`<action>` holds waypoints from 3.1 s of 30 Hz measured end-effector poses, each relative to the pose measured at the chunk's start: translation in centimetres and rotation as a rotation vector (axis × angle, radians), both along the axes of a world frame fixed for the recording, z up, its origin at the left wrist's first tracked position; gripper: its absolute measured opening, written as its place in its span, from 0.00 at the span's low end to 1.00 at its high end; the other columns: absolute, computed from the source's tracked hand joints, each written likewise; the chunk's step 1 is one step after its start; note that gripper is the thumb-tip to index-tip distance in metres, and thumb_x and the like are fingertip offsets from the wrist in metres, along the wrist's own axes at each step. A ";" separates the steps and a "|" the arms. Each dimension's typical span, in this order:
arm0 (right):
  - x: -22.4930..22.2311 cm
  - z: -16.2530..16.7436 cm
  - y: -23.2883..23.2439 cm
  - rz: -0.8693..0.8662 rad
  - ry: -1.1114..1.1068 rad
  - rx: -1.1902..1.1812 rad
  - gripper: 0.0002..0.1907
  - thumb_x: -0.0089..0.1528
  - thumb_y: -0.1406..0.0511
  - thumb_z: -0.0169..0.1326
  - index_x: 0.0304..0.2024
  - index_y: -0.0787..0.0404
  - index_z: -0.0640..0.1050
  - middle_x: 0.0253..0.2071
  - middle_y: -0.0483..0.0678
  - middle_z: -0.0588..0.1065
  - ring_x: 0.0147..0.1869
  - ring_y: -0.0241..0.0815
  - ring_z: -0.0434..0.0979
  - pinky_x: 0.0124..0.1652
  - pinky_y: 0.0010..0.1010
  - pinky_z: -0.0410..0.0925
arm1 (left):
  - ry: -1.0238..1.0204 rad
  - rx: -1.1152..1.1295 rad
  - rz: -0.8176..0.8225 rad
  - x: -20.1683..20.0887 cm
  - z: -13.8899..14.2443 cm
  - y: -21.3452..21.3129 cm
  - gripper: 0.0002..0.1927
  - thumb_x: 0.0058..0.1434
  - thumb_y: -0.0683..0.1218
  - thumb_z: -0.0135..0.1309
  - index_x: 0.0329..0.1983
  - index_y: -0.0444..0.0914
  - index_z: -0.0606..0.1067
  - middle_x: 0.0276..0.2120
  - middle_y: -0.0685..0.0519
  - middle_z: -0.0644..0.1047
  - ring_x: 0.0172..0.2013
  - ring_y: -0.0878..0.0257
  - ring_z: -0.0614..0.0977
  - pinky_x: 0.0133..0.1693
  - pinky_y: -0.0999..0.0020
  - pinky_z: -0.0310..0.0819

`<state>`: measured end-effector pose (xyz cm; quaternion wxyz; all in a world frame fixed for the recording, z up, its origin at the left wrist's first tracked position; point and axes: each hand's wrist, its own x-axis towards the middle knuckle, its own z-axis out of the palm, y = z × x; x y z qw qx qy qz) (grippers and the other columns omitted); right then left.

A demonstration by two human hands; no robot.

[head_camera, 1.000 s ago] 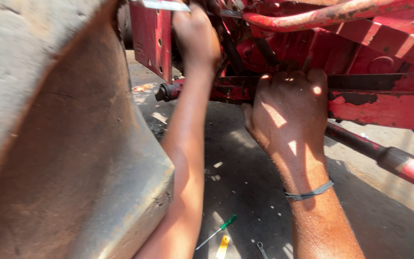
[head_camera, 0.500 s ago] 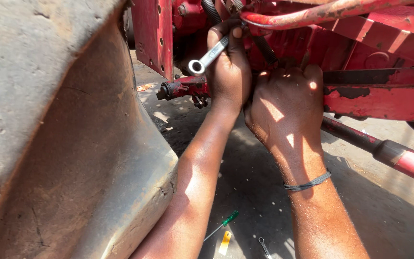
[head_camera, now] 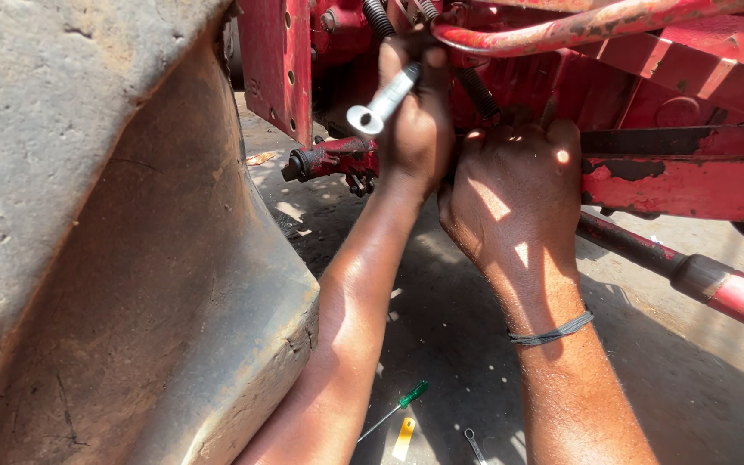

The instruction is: The person uses a wrench to tighten a bolt on the undercarriage of a red vehicle. They hold the wrench with both hands and apply force to turn it, working in a confined space beneath the vehicle frame.

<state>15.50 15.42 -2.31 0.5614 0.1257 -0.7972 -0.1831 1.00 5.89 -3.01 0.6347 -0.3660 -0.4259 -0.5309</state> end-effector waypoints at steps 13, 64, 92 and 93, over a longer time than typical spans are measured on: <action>-0.1 0.1 0.0 -0.034 -0.051 0.021 0.21 0.54 0.46 0.62 0.24 0.55 0.79 0.24 0.50 0.77 0.35 0.49 0.78 0.42 0.42 0.64 | -0.303 0.316 -0.374 -7.4 6.1 -5.3 0.04 0.56 0.36 0.40 0.31 0.32 0.67 0.23 0.54 0.67 0.24 0.64 0.67 0.28 0.62 0.65; -0.2 0.2 -0.4 -0.076 -0.059 0.005 0.21 0.54 0.46 0.61 0.24 0.55 0.78 0.23 0.50 0.76 0.34 0.49 0.77 0.41 0.41 0.63 | -0.349 0.284 -0.155 -5.7 4.4 -4.2 0.17 0.75 0.49 0.47 0.37 0.31 0.70 0.25 0.54 0.67 0.28 0.65 0.65 0.32 0.67 0.65; -0.1 0.1 -0.1 -0.015 0.019 0.038 0.10 0.54 0.57 0.57 0.25 0.55 0.79 0.24 0.51 0.76 0.34 0.49 0.77 0.41 0.41 0.63 | 0.080 -0.012 0.116 2.0 1.3 -1.2 0.13 0.81 0.47 0.37 0.59 0.34 0.66 0.46 0.47 0.74 0.48 0.59 0.76 0.50 0.65 0.71; -0.1 0.1 -0.1 -0.012 0.020 0.042 0.10 0.54 0.57 0.57 0.25 0.55 0.79 0.24 0.51 0.76 0.34 0.49 0.77 0.41 0.41 0.63 | -0.001 -0.016 0.063 1.8 1.4 -1.3 0.13 0.81 0.47 0.38 0.57 0.35 0.68 0.43 0.49 0.75 0.44 0.61 0.77 0.47 0.66 0.72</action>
